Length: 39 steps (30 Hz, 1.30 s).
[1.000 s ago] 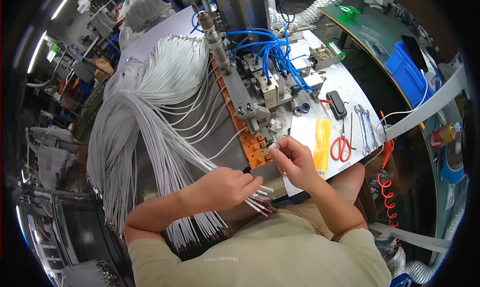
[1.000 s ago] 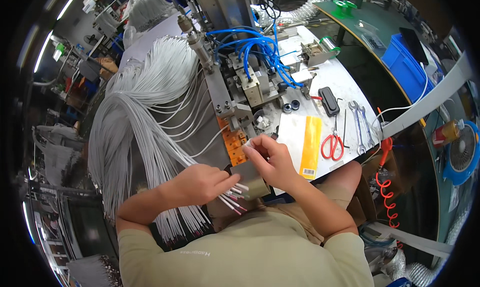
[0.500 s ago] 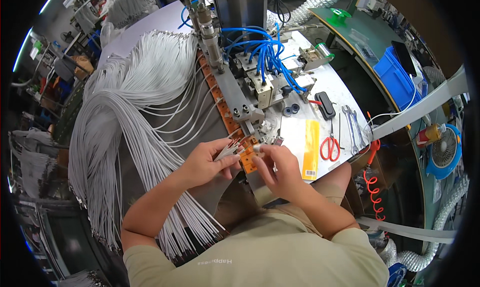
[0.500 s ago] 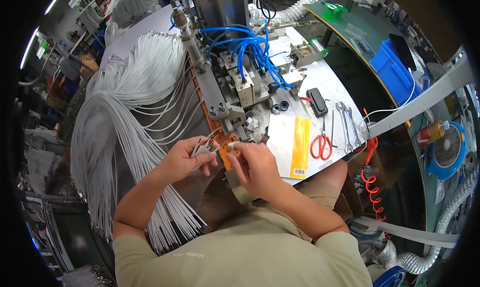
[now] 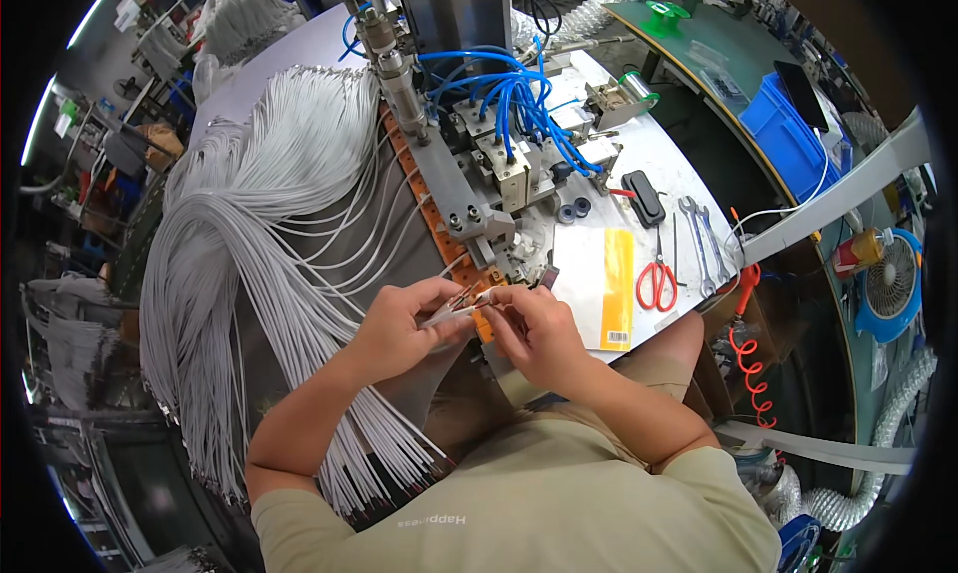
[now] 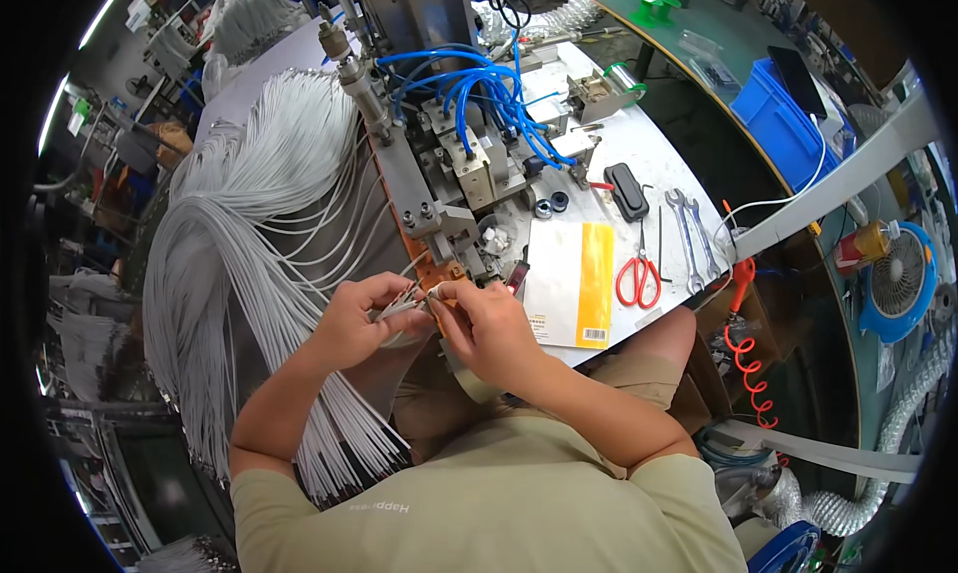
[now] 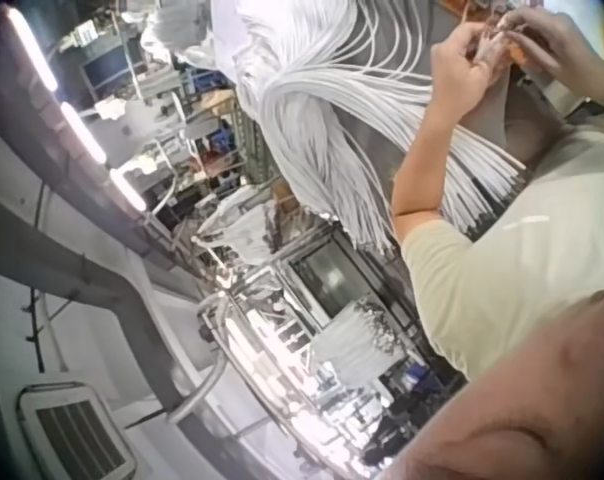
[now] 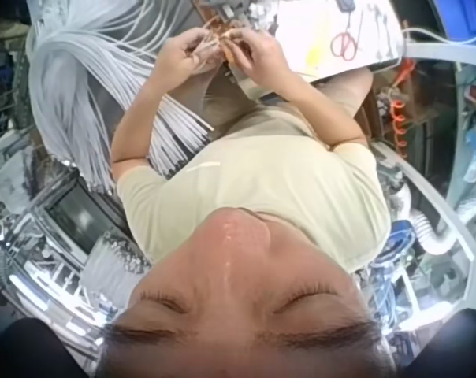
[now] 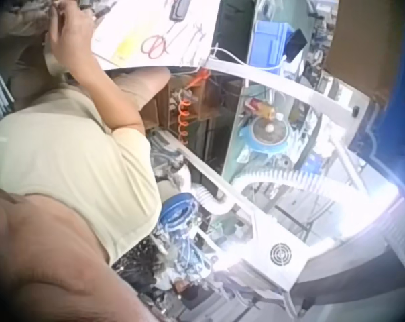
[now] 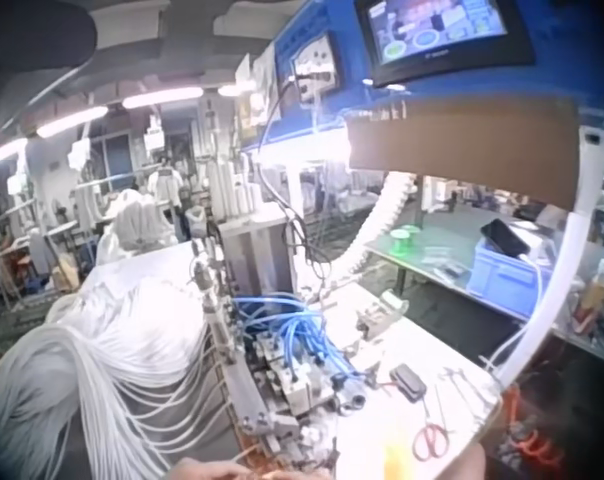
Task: The person inserts wire ends one by one into a machine fixture to process them before reaching for a phone on a shelf.
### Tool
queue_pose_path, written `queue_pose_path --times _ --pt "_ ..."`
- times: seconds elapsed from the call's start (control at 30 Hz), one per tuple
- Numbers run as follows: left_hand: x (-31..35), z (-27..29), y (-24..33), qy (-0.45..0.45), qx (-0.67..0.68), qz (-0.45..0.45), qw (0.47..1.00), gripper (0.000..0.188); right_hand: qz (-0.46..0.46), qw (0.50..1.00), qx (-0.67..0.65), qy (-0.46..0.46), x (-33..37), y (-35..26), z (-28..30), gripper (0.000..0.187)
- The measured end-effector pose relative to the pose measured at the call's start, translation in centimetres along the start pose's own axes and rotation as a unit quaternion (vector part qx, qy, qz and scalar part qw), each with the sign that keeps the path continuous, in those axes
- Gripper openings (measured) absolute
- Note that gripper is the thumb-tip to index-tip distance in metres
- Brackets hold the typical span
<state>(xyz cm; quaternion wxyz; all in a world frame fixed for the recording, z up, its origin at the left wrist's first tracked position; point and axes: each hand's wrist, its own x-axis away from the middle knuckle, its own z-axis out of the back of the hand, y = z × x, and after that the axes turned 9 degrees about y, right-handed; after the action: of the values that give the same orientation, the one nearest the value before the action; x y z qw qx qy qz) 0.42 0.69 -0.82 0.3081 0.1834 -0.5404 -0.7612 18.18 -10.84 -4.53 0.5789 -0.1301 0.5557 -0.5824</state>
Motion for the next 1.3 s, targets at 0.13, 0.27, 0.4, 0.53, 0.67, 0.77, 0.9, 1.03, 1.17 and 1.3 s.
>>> queue_pose_path --times 0.13,0.27,0.4,0.53,0.67,0.77,0.9,1.03,1.17,1.3 --pt "0.3 0.0 0.3 0.033 -0.025 -0.005 0.999 0.022 -0.049 0.998 -0.031 0.006 0.4 0.0 -0.4 0.012" --pt "0.3 -0.1 0.6 0.061 0.002 -0.011 0.998 0.022 -0.023 1.000 -0.013 0.009 0.2 -0.5 -0.3 0.013" --pt "0.4 -0.2 0.7 0.076 -0.019 -0.017 0.997 0.019 -0.011 1.000 -0.011 0.012 0.2 -0.5 -0.5 0.014" --pt "0.4 -0.2 0.3 0.079 -0.004 -0.004 0.997 0.019 -0.009 1.000 -0.013 0.001 0.0 -0.7 -0.4 0.015" --pt "0.3 -0.2 0.1 0.060 -0.023 -0.021 0.998 0.018 -0.088 0.993 -0.049 -0.057 -0.2 -0.3 -0.1 0.014" --pt "0.3 -0.2 -0.2 0.035 -0.079 -0.101 0.991 0.016 -0.088 0.989 -0.081 -0.091 -0.5 0.4 0.0 0.014" --pt "0.3 0.2 0.2 -0.013 -0.020 -0.038 0.999 0.017 0.041 0.996 -0.052 -0.067 -0.6 1.3 0.5 0.016" --pt "0.2 0.3 0.4 -0.031 -0.047 -0.052 0.997 0.017 0.097 0.995 -0.012 -0.019 -0.7 0.9 -0.3 0.017" --pt "0.8 -0.3 0.1 0.106 -0.200 -0.151 0.962 0.016 0.106 0.993 0.044 0.014 -1.3 1.1 -0.5 0.014" --pt "1.9 -0.5 2.7 0.173 -0.173 -0.185 0.952 0.019 -0.131 0.990 0.013 0.052 -2.2 3.7 0.2 0.012"
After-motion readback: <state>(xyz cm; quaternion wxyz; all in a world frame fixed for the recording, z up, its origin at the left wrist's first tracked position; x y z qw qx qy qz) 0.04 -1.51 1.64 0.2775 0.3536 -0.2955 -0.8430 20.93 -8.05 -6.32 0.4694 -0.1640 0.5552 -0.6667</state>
